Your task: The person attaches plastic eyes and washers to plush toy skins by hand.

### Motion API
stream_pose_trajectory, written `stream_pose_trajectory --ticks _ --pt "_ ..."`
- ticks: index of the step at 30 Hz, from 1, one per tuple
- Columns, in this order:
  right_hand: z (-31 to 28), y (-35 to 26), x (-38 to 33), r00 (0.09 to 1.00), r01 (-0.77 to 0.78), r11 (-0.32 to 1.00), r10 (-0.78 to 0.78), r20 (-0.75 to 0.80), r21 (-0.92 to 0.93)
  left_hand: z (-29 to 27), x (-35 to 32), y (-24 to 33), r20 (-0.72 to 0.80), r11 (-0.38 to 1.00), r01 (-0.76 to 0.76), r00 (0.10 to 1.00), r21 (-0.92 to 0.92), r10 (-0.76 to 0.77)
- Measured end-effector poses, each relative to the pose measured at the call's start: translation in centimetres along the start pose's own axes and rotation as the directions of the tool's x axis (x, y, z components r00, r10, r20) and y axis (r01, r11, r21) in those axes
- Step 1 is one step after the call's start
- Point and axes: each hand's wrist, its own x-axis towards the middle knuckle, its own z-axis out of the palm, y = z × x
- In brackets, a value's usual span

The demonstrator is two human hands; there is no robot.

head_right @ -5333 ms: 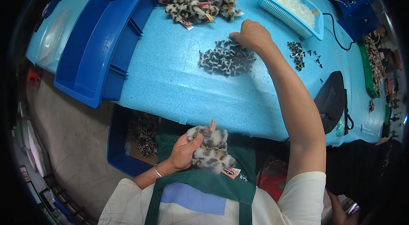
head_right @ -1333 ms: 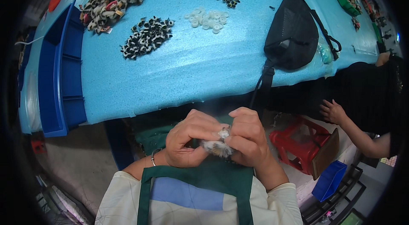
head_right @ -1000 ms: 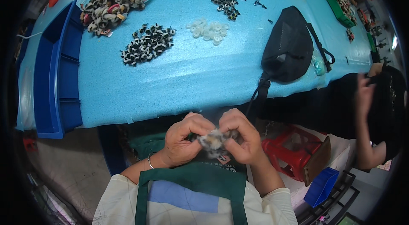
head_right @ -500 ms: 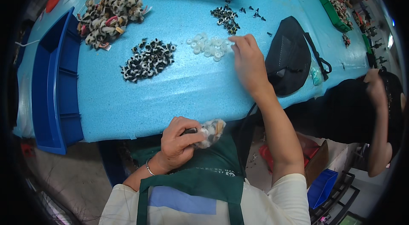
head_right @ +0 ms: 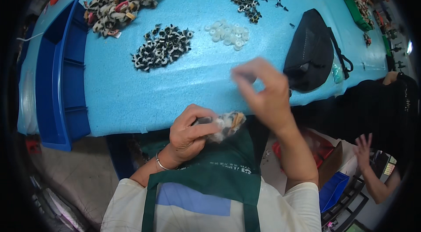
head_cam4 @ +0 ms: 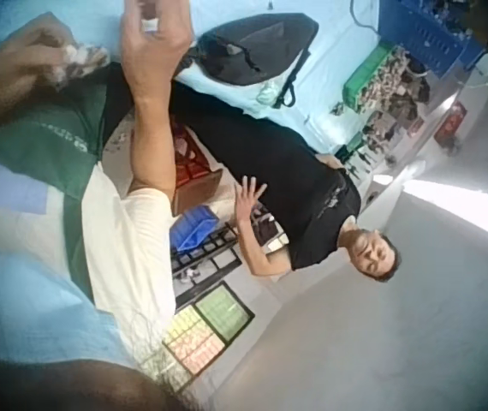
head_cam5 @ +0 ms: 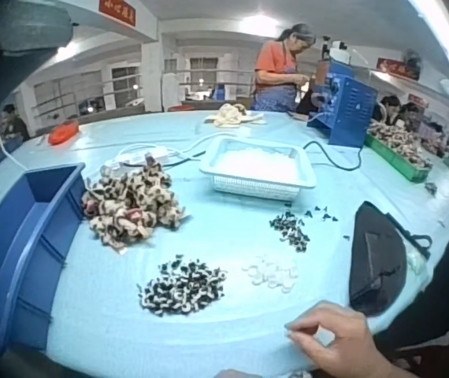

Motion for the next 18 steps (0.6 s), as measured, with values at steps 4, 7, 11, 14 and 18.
stream_pose_trajectory --ticks 4,7,11,14,18 --pt "0.8 -1.5 -3.8 0.984 -0.126 0.973 0.098 0.147 0.191 0.6 -0.2 0.6 -0.021 0.995 0.012 1.000 -0.103 -0.014" --pt "0.2 -1.6 -5.1 0.956 -0.253 0.914 0.187 0.224 0.318 0.9 -0.3 1.4 -0.044 0.992 0.027 0.998 -0.125 -0.033" --pt "0.0 -1.7 -6.3 0.927 -0.348 0.822 0.228 0.299 0.451 1.0 -0.9 1.9 -0.064 0.992 0.048 0.996 -0.121 -0.056" --pt "0.3 -2.0 -6.9 0.917 -0.372 0.817 0.250 0.311 0.441 0.9 -1.4 2.3 -0.097 0.992 0.046 0.994 -0.117 -0.057" --pt "1.0 -2.8 -7.4 0.924 -0.347 0.832 0.225 0.307 0.432 0.5 -2.1 2.4 -0.113 0.992 0.057 0.991 -0.111 -0.069"
